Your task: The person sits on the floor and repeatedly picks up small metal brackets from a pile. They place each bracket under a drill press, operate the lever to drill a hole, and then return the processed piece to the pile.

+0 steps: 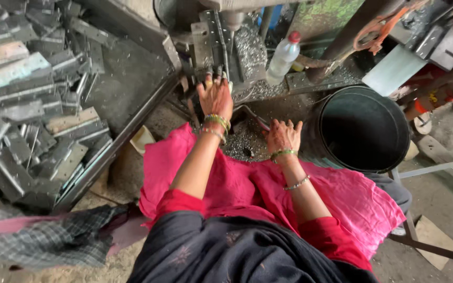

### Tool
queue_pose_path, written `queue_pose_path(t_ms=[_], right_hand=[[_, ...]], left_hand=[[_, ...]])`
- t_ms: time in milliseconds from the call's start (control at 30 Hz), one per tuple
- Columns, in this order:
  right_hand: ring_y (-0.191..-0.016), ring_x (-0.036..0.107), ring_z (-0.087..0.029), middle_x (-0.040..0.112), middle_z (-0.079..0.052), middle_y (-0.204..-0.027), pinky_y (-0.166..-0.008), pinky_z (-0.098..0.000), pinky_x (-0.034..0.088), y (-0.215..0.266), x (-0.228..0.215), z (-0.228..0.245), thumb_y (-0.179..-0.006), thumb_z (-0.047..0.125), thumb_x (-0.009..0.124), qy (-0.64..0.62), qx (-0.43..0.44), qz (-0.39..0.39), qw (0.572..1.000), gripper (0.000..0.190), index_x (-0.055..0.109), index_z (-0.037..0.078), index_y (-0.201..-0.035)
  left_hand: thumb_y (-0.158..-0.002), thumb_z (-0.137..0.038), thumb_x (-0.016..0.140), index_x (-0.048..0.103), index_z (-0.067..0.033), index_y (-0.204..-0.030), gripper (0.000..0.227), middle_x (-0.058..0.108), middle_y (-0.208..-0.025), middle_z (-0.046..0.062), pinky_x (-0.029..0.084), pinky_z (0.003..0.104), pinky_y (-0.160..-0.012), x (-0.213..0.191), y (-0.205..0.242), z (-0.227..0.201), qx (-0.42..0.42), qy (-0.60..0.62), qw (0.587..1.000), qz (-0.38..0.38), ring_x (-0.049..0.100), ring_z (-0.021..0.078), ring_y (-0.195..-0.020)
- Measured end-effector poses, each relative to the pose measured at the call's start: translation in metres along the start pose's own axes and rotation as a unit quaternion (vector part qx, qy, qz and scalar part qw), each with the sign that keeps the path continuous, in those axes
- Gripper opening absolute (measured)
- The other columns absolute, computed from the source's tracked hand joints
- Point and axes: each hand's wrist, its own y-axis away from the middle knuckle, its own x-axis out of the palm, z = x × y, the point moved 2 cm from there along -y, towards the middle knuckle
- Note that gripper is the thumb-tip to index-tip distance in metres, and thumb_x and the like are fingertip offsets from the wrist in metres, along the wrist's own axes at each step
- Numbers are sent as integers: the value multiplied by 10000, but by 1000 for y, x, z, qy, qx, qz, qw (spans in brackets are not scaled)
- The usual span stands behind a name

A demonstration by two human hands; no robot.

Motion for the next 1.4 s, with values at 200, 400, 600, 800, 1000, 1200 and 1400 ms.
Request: queue_pose_path(t_ms=[200,400,600,800,1000,1200,1400], right_hand=[[-1244,601,-388,723,-151,-1122,-1130,-623,298,-3,-6,1,-919,460,677,-2,11,18,1000,437,658,112,-1183],[-1305,581,-375,721,-140,-1170,-1138,-649,291,5,39,-10,-944,474,657,-5,16,9,1000,426,657,110,-1165],[-1320,524,-412,688,-148,-1242,-1089,-760,201,6,111,-19,-943,512,607,-119,80,135,980,512,610,136,-1290],[-1438,477,-432,726,-130,-1187,-1140,-748,180,2,36,-11,-995,544,585,28,22,64,997,503,631,127,-1274],[-1401,477,-407,710,-115,-1232,-1089,-806,165,11,86,-14,-937,572,595,-57,55,90,993,524,644,153,-1248],[-1346,530,-394,726,-124,-1219,-1134,-753,190,5,94,-16,-928,604,603,-72,88,160,981,543,640,180,-1264],[-1390,533,-383,753,-103,-1110,-1148,-738,215,4,73,-20,-981,566,583,25,21,46,998,469,667,151,-1182]], left_hand=[[-1035,-292,547,773,-86,-1053,306,735,-1188,117,344,539,-1096,-13,-22,-5,7,-19,997,76,533,318,-1364],[-993,-305,564,782,-68,-1022,324,745,-1159,119,296,584,-1110,-33,4,-7,47,-24,998,29,543,337,-1309],[-1005,-309,546,788,-100,-1032,321,745,-1182,101,261,578,-1157,-45,0,-4,23,-28,997,74,547,321,-1340],[-941,-287,551,802,-92,-971,319,755,-1140,111,174,595,-1170,-34,-28,-6,69,-109,991,41,551,330,-1304],[-1011,-193,525,799,-95,-1025,292,752,-1165,142,196,578,-1215,-15,-40,-16,38,-113,988,97,542,326,-1368],[-957,-172,530,791,-72,-1031,289,758,-1121,114,219,607,-1169,-16,-35,-1,53,-88,994,39,555,321,-1317],[-995,-187,518,792,-89,-1026,293,747,-1164,107,207,603,-1186,-2,-65,-5,25,-87,993,75,532,315,-1367]])
